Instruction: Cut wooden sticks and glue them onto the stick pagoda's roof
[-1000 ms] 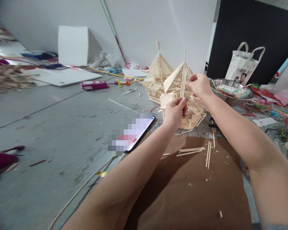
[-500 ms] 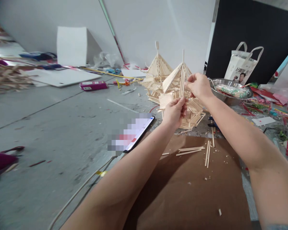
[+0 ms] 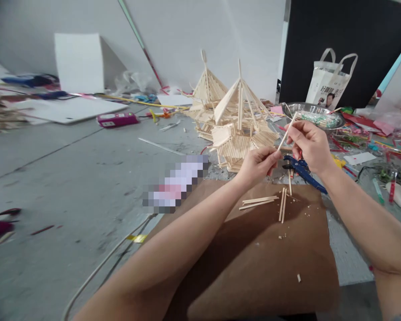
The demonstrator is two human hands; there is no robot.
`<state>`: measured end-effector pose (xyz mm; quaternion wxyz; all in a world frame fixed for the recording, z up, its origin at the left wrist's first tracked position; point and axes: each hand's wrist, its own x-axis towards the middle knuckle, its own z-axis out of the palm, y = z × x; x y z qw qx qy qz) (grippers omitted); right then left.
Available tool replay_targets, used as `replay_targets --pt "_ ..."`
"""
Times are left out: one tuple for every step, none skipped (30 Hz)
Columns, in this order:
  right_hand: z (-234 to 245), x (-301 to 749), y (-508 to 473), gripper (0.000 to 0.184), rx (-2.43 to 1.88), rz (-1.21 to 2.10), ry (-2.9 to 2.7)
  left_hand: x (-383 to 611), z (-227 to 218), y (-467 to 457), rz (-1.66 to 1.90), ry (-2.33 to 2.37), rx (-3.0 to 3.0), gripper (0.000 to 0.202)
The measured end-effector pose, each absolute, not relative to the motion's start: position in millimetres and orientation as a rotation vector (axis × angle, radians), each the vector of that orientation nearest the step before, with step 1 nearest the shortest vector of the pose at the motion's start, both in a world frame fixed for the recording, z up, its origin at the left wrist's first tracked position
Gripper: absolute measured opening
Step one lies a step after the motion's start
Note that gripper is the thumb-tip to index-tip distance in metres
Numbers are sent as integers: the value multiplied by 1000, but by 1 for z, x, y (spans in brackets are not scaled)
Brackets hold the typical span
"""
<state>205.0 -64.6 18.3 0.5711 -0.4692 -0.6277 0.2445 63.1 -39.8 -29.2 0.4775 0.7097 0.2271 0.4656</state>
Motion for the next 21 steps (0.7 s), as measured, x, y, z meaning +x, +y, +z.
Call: replay_targets --pt "14 209 -69 20 -1114 580 -1461 64 -30 -40 1112 560 1794 23" --pt "9 212 -72 20 -1128 588 -1452 65 -31 -40 1093 573 1852 21" --pt "3 215 -76 19 -1143 601 -1448 66 -32 -40 1083 595 1905 18" --pt "-4 216 -79 19 -1162 621 -1451 67 -34 -41 1083 624 1949 14" --pt "-11 215 -81 20 -1183 646 -1461 68 -37 -42 1085 658 1985 12" --pt "-19 215 -84 20 -1208 671 -1476 68 -40 -43 1084 687 2011 12" --pt "-26 214 -86 21 -1230 692 -1496 68 -45 -45 1074 707 2031 14" --pt "-33 213 -87 23 -1250 709 -1515 67 -49 -46 1063 723 2041 15" --pt "-39 213 -88 25 -1272 722 -1529 66 -55 -48 1055 731 2045 17" --pt "-43 215 -88 27 -1303 727 -1540 64 -60 -50 1074 752 2042 16" --pt "-46 218 -88 31 -1359 709 -1558 62 -65 -52 1107 791 2035 15" --pt "-48 223 -87 34 -1451 652 -1595 58 -70 -53 1139 842 2016 14" --pt "-49 229 -85 37 -1584 548 -1647 55 -74 -55 1149 870 1999 14" --pt "-50 237 -83 39 -1753 391 -1717 52 -78 -57 1143 878 1989 14" --pt "-50 245 -82 40 -1945 200 -1801 49 -81 -58 1121 880 1986 14" --pt "-50 254 -80 41 -2132 29 -1874 46 -84 -59 1097 885 1986 15" --pt "-51 262 -78 43 -2296 -74 -1944 44 -86 -59 1075 889 1984 15" --pt "-52 268 -77 44 -2431 -112 -2007 42 -88 -58 1061 896 1982 15" --pt "-53 274 -75 44 -2525 -94 -2067 41 -90 -57 1053 908 1978 15" --pt "-55 278 -74 42 -2573 -44 -2128 40 -92 -55 1051 922 1971 14" --pt "-57 280 -73 39 -2585 4 -2182 39 -93 -53 1054 937 1962 14"
